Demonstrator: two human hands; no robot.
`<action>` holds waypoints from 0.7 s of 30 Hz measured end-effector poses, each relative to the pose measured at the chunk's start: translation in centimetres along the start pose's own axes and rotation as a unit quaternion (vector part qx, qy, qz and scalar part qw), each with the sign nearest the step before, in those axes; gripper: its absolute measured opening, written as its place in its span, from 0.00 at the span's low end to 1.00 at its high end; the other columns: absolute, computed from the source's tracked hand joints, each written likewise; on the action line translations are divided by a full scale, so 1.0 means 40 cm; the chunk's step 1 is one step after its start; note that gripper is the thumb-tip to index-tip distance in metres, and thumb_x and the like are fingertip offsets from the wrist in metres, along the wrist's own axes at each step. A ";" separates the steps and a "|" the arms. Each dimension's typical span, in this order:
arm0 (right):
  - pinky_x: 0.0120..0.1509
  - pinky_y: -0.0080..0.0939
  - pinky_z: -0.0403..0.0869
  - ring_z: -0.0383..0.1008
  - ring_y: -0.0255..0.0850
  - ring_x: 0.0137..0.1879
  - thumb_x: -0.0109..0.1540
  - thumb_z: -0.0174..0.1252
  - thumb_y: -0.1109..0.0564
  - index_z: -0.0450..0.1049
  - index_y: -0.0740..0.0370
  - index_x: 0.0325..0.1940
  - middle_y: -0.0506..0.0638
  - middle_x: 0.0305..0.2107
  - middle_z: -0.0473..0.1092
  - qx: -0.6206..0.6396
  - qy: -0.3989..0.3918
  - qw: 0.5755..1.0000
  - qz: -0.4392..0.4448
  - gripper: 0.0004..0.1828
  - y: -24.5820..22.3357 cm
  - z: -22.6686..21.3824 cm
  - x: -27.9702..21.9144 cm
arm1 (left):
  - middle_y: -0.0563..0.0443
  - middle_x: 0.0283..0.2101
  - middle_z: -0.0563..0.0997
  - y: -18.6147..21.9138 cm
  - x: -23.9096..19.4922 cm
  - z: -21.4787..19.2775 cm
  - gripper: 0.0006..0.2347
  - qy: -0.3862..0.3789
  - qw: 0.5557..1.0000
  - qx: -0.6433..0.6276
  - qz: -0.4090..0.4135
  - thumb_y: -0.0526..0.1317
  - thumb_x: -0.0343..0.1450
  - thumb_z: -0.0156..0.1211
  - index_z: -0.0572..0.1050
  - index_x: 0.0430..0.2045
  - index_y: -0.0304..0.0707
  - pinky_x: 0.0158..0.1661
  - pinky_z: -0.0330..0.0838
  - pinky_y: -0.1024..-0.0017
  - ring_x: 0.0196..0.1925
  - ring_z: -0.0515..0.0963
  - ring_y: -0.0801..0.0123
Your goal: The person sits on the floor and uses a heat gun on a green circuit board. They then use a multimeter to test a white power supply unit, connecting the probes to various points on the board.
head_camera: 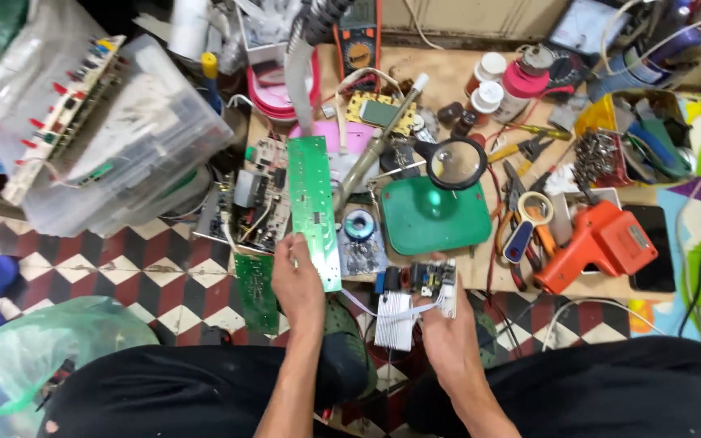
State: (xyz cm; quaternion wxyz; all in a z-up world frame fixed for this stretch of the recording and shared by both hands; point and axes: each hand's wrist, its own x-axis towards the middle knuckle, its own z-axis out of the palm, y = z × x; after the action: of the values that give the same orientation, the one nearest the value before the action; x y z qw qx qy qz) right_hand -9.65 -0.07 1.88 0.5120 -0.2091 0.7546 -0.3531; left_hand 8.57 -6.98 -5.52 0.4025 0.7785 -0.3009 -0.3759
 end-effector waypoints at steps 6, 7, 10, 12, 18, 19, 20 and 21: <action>0.84 0.51 0.63 0.66 0.46 0.82 0.68 0.47 0.53 0.56 0.36 0.88 0.44 0.77 0.67 -0.144 -0.067 0.982 0.101 0.41 -0.088 0.036 -0.057 | 0.45 0.51 0.86 -0.024 0.025 0.013 0.26 0.009 0.993 0.050 0.105 0.59 0.80 0.41 0.74 0.67 0.48 0.37 0.68 0.39 0.36 0.82 0.47; 0.84 0.51 0.63 0.66 0.46 0.82 0.68 0.47 0.53 0.56 0.36 0.88 0.44 0.77 0.67 -0.143 -0.071 0.982 0.096 0.41 -0.084 0.043 -0.054 | 0.45 0.51 0.86 -0.023 0.039 -0.004 0.26 0.014 0.993 0.049 0.108 0.59 0.80 0.41 0.74 0.67 0.48 0.37 0.68 0.39 0.36 0.82 0.47; 0.81 0.50 0.64 0.68 0.45 0.81 0.70 0.48 0.51 0.66 0.37 0.83 0.44 0.75 0.71 -0.153 -0.079 0.980 0.096 0.34 -0.087 0.055 -0.052 | 0.47 0.35 0.88 0.000 0.075 -0.048 0.23 0.074 0.971 0.126 0.189 0.57 0.82 0.43 0.79 0.62 0.46 0.34 0.74 0.55 0.31 0.83 0.54; 0.88 0.59 0.60 0.65 0.51 0.82 0.69 0.51 0.57 0.59 0.43 0.86 0.51 0.78 0.66 -0.117 -0.079 0.980 0.142 0.39 -0.100 0.063 -0.068 | 0.46 0.19 0.81 0.030 0.095 -0.085 0.22 0.063 0.960 0.179 0.205 0.58 0.81 0.44 0.83 0.57 0.50 0.32 0.70 0.56 0.22 0.77 0.53; 0.87 0.75 0.50 0.49 0.65 0.87 0.62 0.57 0.57 0.46 0.64 0.89 0.70 0.81 0.50 -0.164 -0.116 0.979 -0.048 0.52 -0.049 0.070 -0.075 | 0.45 0.42 0.87 -0.024 0.222 -0.101 0.11 0.118 0.903 0.271 0.313 0.50 0.83 0.59 0.84 0.52 0.51 0.47 0.82 0.51 0.49 0.88 0.47; 0.87 0.75 0.50 0.49 0.65 0.87 0.62 0.57 0.57 0.46 0.64 0.89 0.70 0.81 0.50 -0.164 -0.114 0.979 -0.045 0.52 -0.038 0.068 -0.081 | 0.45 0.42 0.87 -0.032 0.207 -0.105 0.11 0.115 0.903 0.272 0.312 0.50 0.83 0.59 0.84 0.52 0.51 0.47 0.82 0.51 0.49 0.88 0.47; 0.87 0.77 0.48 0.48 0.69 0.87 0.61 0.57 0.58 0.44 0.66 0.89 0.71 0.82 0.49 -0.172 -0.127 0.975 -0.053 0.53 -0.031 0.067 -0.083 | 0.43 0.45 0.85 -0.035 0.194 -0.109 0.12 0.135 0.896 0.273 0.324 0.45 0.80 0.64 0.83 0.56 0.46 0.49 0.81 0.51 0.50 0.86 0.46; 0.86 0.79 0.46 0.46 0.72 0.86 0.61 0.56 0.58 0.42 0.67 0.89 0.72 0.82 0.47 -0.180 -0.140 0.972 -0.060 0.54 -0.025 0.066 -0.086 | 0.42 0.48 0.83 -0.039 0.181 -0.114 0.16 0.155 0.888 0.273 0.336 0.41 0.77 0.68 0.81 0.60 0.42 0.50 0.80 0.51 0.52 0.84 0.45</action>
State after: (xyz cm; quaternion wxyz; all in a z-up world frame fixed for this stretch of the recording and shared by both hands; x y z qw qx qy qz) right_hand -5.92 0.76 4.18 0.5446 -0.3901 0.7127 -0.2082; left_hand 16.49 -9.98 -7.53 0.3174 0.7586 -0.5691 0.0038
